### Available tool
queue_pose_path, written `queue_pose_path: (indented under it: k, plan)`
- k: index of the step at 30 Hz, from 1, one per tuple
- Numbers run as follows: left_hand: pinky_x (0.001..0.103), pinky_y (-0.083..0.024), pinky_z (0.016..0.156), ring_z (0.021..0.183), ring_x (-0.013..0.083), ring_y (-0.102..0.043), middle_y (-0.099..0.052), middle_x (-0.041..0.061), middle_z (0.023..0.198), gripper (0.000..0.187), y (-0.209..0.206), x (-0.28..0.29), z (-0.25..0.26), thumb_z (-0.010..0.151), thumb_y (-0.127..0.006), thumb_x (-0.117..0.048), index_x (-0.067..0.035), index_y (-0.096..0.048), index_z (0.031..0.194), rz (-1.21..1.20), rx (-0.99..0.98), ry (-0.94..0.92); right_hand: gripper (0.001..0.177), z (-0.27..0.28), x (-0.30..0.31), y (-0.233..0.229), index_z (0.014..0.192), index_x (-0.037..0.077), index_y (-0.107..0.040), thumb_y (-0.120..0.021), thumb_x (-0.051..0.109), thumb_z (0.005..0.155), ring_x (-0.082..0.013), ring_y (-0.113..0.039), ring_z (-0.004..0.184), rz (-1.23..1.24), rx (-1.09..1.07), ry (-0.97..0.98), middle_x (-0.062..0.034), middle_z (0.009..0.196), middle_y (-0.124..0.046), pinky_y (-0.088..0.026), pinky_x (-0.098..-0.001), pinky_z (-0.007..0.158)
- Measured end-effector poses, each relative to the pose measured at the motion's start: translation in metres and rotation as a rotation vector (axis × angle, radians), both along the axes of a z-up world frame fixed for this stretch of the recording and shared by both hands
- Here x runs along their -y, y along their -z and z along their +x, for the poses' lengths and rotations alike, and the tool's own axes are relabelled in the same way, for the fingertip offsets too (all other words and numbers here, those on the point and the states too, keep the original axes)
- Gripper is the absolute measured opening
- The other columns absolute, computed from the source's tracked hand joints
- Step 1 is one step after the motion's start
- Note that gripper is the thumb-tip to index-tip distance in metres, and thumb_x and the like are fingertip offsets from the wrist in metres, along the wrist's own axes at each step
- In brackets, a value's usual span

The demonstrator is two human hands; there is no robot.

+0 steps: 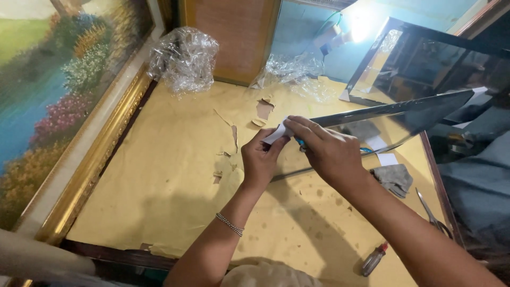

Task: Cleaning a mirror surface with a cloth and applying protective tape and paper to the frame edges.

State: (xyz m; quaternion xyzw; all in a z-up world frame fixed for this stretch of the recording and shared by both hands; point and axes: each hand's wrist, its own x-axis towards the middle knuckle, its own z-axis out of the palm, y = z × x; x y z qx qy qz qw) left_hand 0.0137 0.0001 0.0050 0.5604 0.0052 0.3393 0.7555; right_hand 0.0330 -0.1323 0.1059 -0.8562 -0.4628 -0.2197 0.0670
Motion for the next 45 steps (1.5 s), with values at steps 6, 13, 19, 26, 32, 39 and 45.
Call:
queue_pose_path:
  k: [6, 13, 19, 26, 32, 39, 45]
  plan:
    - [0.033, -0.053, 0.065, 0.077, 0.0193, -0.063, -0.065, 0.016, 0.082, 0.032, -0.005, 0.006, -0.012, 0.077, -0.066, -0.003, -0.006, -0.055, 0.107, 0.121, 0.106, 0.007, 0.042, -0.004, 0.003, -0.015, 0.111, 0.028, -0.045, -0.057, 0.013, 0.074, -0.0336, -0.064, 0.075, -0.152, -0.15, 0.145, 0.0038, 0.1, -0.064, -0.05, -0.0486, 0.062]
    - [0.036, -0.056, 0.066, 0.087, 0.027, -0.063, -0.061, 0.011, 0.091, 0.024, -0.006, 0.014, -0.031, 0.076, -0.067, -0.002, -0.004, -0.062, 0.099, 0.309, 0.287, -0.032, 0.03, -0.023, 0.007, -0.043, 0.103, 0.029, -0.05, -0.06, 0.031, 0.076, -0.0336, -0.064, 0.073, -0.168, -0.408, 0.34, -0.0022, 0.077, -0.068, -0.048, -0.0442, 0.066]
    - [0.034, -0.056, 0.06, 0.077, 0.0267, -0.065, -0.062, 0.008, 0.081, 0.018, -0.007, 0.026, -0.051, 0.075, -0.068, -0.005, -0.007, -0.064, 0.092, 0.361, 0.28, -0.053, 0.024, -0.033, 0.017, -0.069, 0.105, 0.009, -0.054, -0.048, 0.021, 0.085, -0.026, -0.056, 0.058, 0.056, -0.814, 0.351, -0.0136, 0.066, -0.06, -0.045, -0.0359, 0.057]
    - [0.031, -0.056, 0.06, 0.077, 0.0236, -0.066, -0.062, 0.005, 0.079, 0.017, -0.004, 0.029, -0.06, 0.074, -0.07, -0.008, -0.009, -0.066, 0.09, 0.381, 0.292, -0.022, 0.041, -0.035, 0.039, -0.033, 0.087, 0.006, -0.059, -0.031, 0.036, 0.091, -0.0278, -0.05, 0.041, 0.01, -0.719, 0.402, -0.011, 0.05, -0.05, -0.043, -0.0399, 0.048]
    - [0.033, -0.055, 0.061, 0.076, 0.0256, -0.065, -0.062, 0.004, 0.08, 0.014, -0.001, 0.031, -0.072, 0.075, -0.068, -0.008, -0.01, -0.065, 0.089, 0.449, 0.32, 0.018, 0.04, -0.06, 0.032, -0.042, 0.101, 0.009, -0.049, -0.04, 0.041, 0.079, -0.039, -0.057, 0.045, -0.364, -0.357, 0.211, -0.0159, 0.072, -0.055, -0.049, -0.0489, 0.049]
    - [0.03, -0.054, 0.063, 0.075, 0.0235, -0.065, -0.063, 0.002, 0.081, 0.013, 0.013, 0.037, -0.077, 0.074, -0.069, -0.011, -0.013, -0.066, 0.087, 0.456, 0.333, 0.029, 0.037, -0.063, 0.038, -0.034, 0.1, 0.011, -0.047, -0.049, 0.037, 0.074, -0.0276, -0.062, 0.053, -0.601, -0.056, -0.058, -0.0069, 0.083, -0.048, -0.054, -0.0398, 0.046]
    - [0.03, -0.053, 0.064, 0.076, 0.0229, -0.065, -0.063, 0.001, 0.081, 0.013, 0.015, 0.037, -0.082, 0.075, -0.068, -0.013, -0.014, -0.065, 0.088, 0.51, 0.34, 0.024, 0.034, -0.065, 0.038, -0.034, 0.096, 0.01, -0.049, -0.048, 0.037, 0.076, -0.0218, -0.061, 0.055, -0.627, -0.034, -0.107, -0.0051, 0.081, -0.049, -0.055, -0.036, 0.047]
